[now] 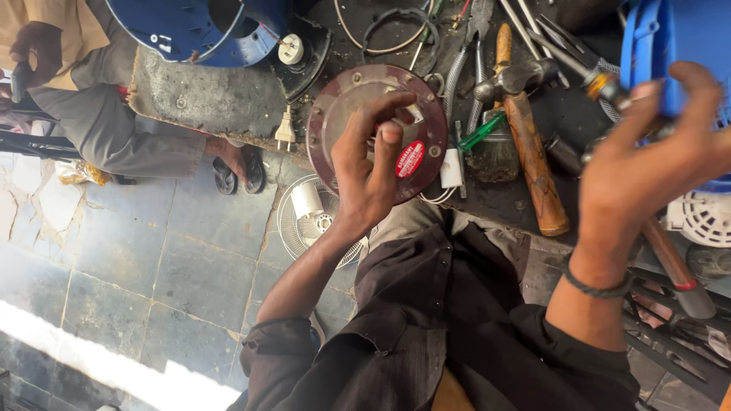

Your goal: The person uses a screwdriver to loosen and tighten screws on a circular maroon electrical component, likely a fan motor housing. They repeatedly adjust the central wiring and rotate the component to access different screw locations.

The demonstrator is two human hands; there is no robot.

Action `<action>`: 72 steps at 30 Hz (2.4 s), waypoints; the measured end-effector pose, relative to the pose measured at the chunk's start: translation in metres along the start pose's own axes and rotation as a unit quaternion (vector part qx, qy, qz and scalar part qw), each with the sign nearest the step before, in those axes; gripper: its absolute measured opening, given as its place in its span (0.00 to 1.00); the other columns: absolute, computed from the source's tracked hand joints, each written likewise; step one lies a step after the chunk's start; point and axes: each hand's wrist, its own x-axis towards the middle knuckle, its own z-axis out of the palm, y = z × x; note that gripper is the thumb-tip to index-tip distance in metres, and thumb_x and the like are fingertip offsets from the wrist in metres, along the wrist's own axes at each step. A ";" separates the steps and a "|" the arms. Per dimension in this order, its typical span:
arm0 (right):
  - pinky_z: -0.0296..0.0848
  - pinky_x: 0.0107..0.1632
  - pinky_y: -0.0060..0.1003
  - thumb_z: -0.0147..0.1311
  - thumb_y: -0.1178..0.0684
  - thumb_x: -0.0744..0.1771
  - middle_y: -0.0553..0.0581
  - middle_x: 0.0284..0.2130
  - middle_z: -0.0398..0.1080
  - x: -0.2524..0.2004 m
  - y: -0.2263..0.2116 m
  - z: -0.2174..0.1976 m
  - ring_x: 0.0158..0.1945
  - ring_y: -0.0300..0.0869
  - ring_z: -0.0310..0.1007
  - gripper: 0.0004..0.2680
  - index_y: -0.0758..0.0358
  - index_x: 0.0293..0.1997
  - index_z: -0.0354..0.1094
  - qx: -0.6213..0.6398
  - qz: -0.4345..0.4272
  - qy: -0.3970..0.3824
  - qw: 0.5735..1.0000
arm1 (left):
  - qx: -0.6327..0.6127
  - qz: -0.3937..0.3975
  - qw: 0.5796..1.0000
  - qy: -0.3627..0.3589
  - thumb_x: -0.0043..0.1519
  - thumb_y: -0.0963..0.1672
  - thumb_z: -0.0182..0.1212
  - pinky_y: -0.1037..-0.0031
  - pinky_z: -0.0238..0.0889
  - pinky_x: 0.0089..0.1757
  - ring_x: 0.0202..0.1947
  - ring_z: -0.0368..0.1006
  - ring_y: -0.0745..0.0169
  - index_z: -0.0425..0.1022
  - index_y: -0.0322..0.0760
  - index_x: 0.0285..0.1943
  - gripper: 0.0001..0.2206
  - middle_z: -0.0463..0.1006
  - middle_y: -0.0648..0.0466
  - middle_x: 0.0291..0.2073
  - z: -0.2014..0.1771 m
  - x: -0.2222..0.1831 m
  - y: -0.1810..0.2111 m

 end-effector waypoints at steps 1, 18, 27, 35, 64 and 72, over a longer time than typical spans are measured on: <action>0.61 0.67 0.48 0.52 0.55 0.75 0.68 0.56 0.63 -0.003 -0.009 -0.008 0.64 0.56 0.62 0.08 0.65 0.58 0.73 -0.046 -0.043 -0.018 0.998 | -0.022 -0.014 1.000 0.013 0.78 0.52 0.47 0.80 0.63 0.43 0.41 0.70 0.73 0.75 0.34 0.61 0.19 0.78 0.57 0.42 0.006 0.000 -0.002; 0.54 0.72 0.59 0.67 0.38 0.60 0.73 0.73 0.44 -0.052 -0.121 0.026 0.76 0.64 0.44 0.40 0.75 0.74 0.46 0.214 -0.189 -0.386 0.877 | -0.084 -0.011 0.995 -0.048 0.74 0.54 0.51 0.77 0.47 0.24 0.18 0.56 0.75 0.62 0.33 0.23 0.28 0.63 0.62 0.15 -0.001 0.012 -0.045; 0.54 0.72 0.60 0.66 0.32 0.61 0.73 0.70 0.48 -0.047 -0.121 0.031 0.75 0.66 0.47 0.40 0.74 0.72 0.50 0.238 -0.183 -0.380 0.875 | -0.132 -0.057 0.957 -0.251 0.75 0.59 0.39 0.75 0.59 0.30 0.27 0.65 0.70 0.73 0.29 0.35 0.32 0.71 0.55 0.27 -0.029 0.051 -0.038; 0.55 0.72 0.56 0.63 0.35 0.62 0.73 0.74 0.46 -0.056 -0.123 0.029 0.77 0.63 0.46 0.39 0.76 0.74 0.50 0.149 -0.228 -0.384 0.882 | -0.137 -0.024 0.987 0.085 0.77 0.59 0.31 0.75 0.50 0.28 0.20 0.58 0.69 0.65 0.32 0.28 0.34 0.65 0.56 0.21 0.018 -0.018 -0.044; 0.71 0.36 0.56 0.68 0.45 0.63 0.66 0.40 0.71 0.001 -0.047 -0.011 0.41 0.61 0.74 0.24 0.70 0.62 0.68 -0.047 -0.052 -0.372 0.926 | 0.218 -0.134 0.963 0.083 0.72 0.49 0.57 0.61 0.66 0.59 0.63 0.75 0.46 0.67 0.33 0.71 0.23 0.77 0.40 0.62 -0.053 -0.001 -0.043; 0.74 0.41 0.48 0.64 0.54 0.70 0.64 0.39 0.73 0.010 -0.017 -0.001 0.39 0.54 0.76 0.12 0.70 0.56 0.71 0.068 -0.083 -0.334 0.937 | 0.125 -0.214 0.965 0.080 0.63 0.54 0.65 0.65 0.72 0.53 0.55 0.80 0.50 0.65 0.33 0.70 0.32 0.81 0.40 0.54 -0.056 -0.005 -0.056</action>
